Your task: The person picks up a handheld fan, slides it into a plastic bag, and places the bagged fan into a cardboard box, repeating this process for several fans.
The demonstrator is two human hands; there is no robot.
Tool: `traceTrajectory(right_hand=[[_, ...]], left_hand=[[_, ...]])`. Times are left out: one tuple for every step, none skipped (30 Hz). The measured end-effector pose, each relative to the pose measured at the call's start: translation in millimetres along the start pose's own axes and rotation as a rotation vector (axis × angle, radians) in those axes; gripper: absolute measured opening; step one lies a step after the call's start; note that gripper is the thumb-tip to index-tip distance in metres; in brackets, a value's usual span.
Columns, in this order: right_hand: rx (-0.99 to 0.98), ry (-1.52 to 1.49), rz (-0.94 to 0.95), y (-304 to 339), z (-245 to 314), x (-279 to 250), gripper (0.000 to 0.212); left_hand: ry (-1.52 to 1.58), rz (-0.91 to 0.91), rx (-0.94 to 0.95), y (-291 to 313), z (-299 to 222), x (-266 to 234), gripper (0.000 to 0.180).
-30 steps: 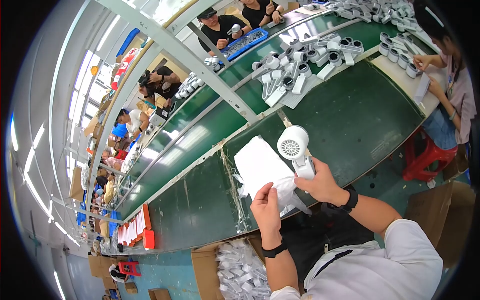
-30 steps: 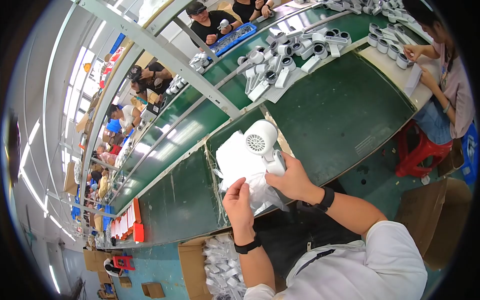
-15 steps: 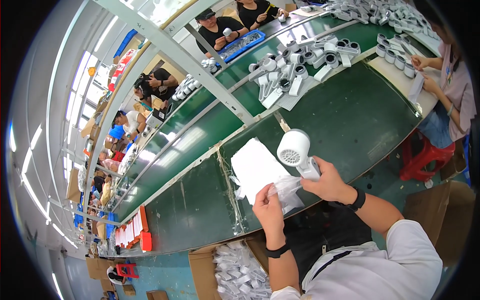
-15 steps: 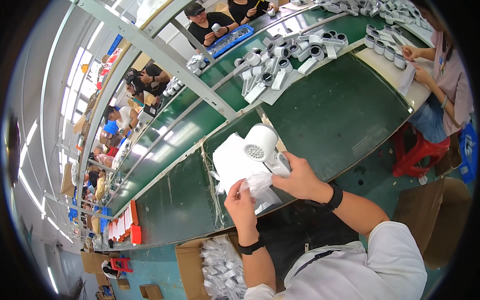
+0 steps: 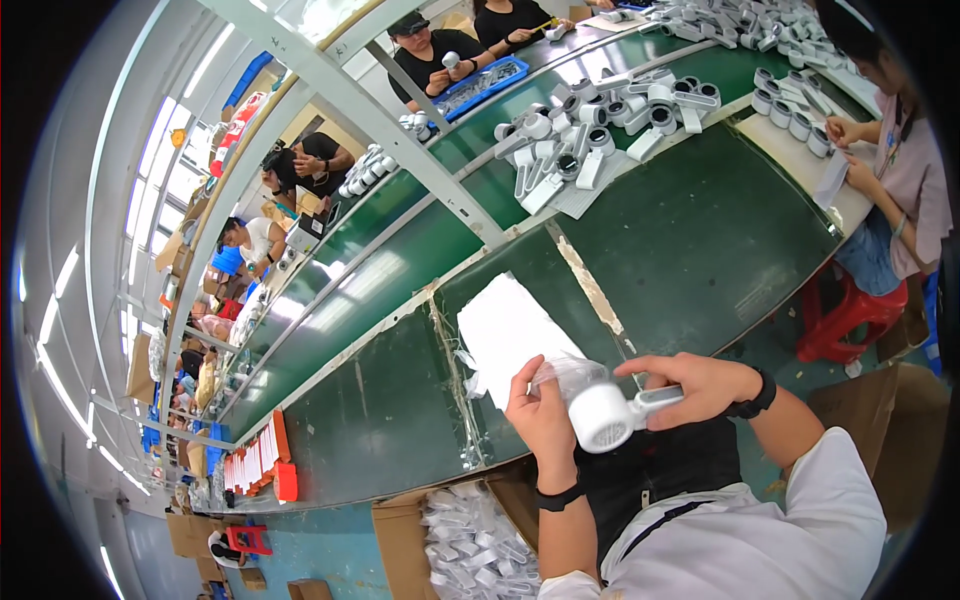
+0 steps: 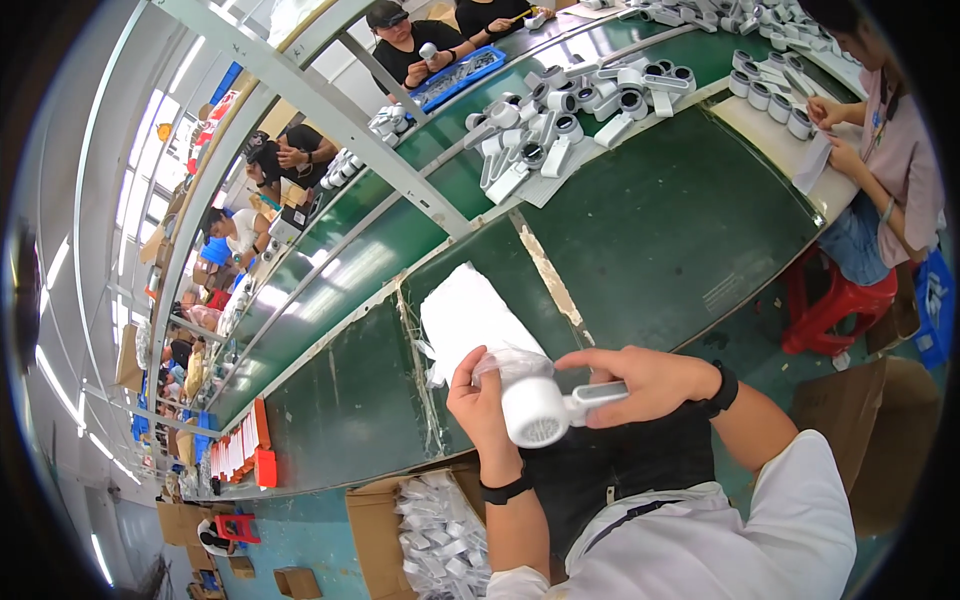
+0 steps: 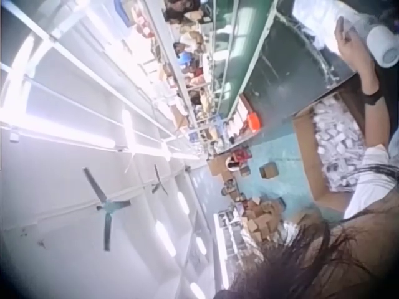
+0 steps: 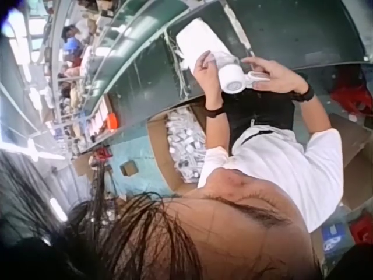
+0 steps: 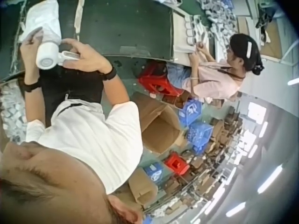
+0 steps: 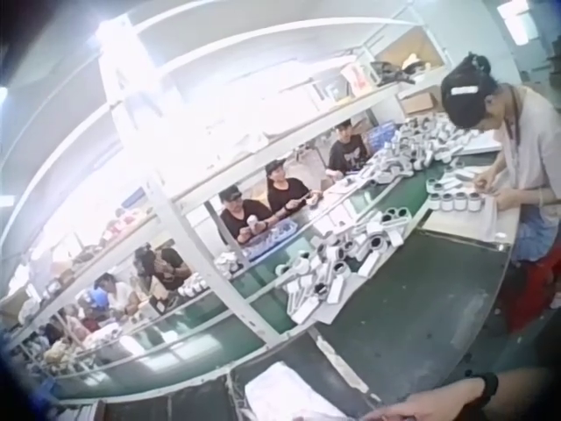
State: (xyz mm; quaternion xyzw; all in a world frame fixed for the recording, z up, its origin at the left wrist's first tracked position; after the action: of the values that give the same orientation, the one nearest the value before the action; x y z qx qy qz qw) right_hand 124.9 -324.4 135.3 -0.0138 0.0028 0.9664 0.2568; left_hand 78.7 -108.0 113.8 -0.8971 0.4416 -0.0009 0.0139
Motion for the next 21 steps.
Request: traceTrajectory(right_hand=[[0.049, 0.043, 0.052, -0.6, 2.8, 0.2, 0.083], [0.050, 0.043, 0.053, -1.6, 1.5, -0.6, 0.083], [0.063, 0.039, 0.060, -2.6, -1.1, -1.4, 0.087], [0.075, 0.036, 0.068, -3.7, -3.1, -2.1, 0.091], [0.074, 0.036, 0.067, -5.2, -2.6, -4.1, 0.091], [0.123, -0.002, 0.115, -7.7, -2.6, -6.0, 0.093], [0.172, -0.041, 0.164, -9.9, -3.6, -8.0, 0.094], [0.170, -0.042, 0.164, -13.7, -7.9, -11.3, 0.094], [0.193, -0.062, 0.249, -19.0, -15.1, -12.8, 0.090], [0.216, -0.082, 0.334, -22.7, -19.8, -13.4, 0.087], [0.260, -0.069, 0.350, -24.1, -22.1, -14.3, 0.076], [0.258, -0.067, 0.352, -25.4, -24.7, -14.0, 0.076], [0.230, -0.060, 0.301, -25.7, -27.9, -13.9, 0.072], [0.203, -0.052, 0.250, -25.6, -29.5, -13.7, 0.068], [0.202, -0.053, 0.254, -24.9, -26.8, -10.9, 0.068], [0.201, -0.066, 0.137, -23.5, -20.8, -9.7, 0.067], [0.199, -0.080, 0.020, -23.5, -17.3, -8.8, 0.065], [0.200, -0.081, 0.019, -23.9, -16.8, -6.1, 0.065], [0.217, -0.084, -0.084, -24.3, -17.0, -5.1, 0.066], [0.234, -0.088, -0.187, -24.3, -17.6, -3.8, 0.066], [0.194, -0.026, -0.232, -24.9, -17.7, -1.6, 0.066]], left_hand=[[-0.039, 0.017, -0.019, 1.1, -3.9, 1.8, 0.022], [-0.039, 0.017, -0.020, -0.2, -1.3, 0.5, 0.022], [-0.050, 0.059, -0.012, -2.2, 2.2, 0.0, 0.023], [-0.063, 0.101, -0.003, -3.3, 3.9, -0.5, 0.024], [-0.062, 0.102, -0.001, -3.9, 4.0, -1.9, 0.024], [-0.069, 0.158, -0.002, -4.5, 3.3, -2.3, 0.024], [-0.075, 0.215, -0.004, -4.9, 2.4, -2.7, 0.025], [-0.077, 0.215, -0.003, -5.4, 1.3, -4.0, 0.025], [-0.080, 0.255, -0.012, -5.3, 0.2, -5.2, 0.025], [-0.082, 0.295, -0.021, -5.0, -0.7, -6.3, 0.025], [-0.084, 0.294, -0.019, -5.5, -0.2, -8.4, 0.025], [-0.094, 0.310, 0.005, -7.1, 1.4, -10.9, 0.025], [-0.104, 0.326, 0.029, -8.4, 2.7, -12.6, 0.026], [-0.104, 0.326, 0.031, -9.0, 3.3, -13.9, 0.026], [-0.127, 0.297, 0.062, -9.3, 3.6, -16.9, 0.025], [-0.149, 0.270, 0.093, -9.8, 3.8, -18.8, 0.024], [-0.151, 0.268, 0.093, -10.6, 4.8, -19.5, 0.024], [-0.283, 0.236, 0.157, -10.8, 4.9, -19.6, 0.024], [-0.416, 0.203, 0.221, -10.6, 4.7, -19.4, 0.023], [-0.416, 0.203, 0.220, -8.8, 4.8, -17.0, 0.023], [-0.561, 0.121, 0.286, -6.3, 2.5, -12.5, 0.018]])
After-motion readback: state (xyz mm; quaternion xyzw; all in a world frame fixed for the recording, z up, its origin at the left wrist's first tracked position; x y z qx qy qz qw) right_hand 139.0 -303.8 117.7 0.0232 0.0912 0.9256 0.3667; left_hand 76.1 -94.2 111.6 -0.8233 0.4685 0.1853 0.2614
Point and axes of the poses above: each hand's wrist, its own y-axis away from the middle knuckle, its own x-axis out of the palm, z = x × y, the point moved 2 cm from there along -y, towards the middle knuckle, and after that the axes turned 11 degrees about -y, right-handed, at the moved point
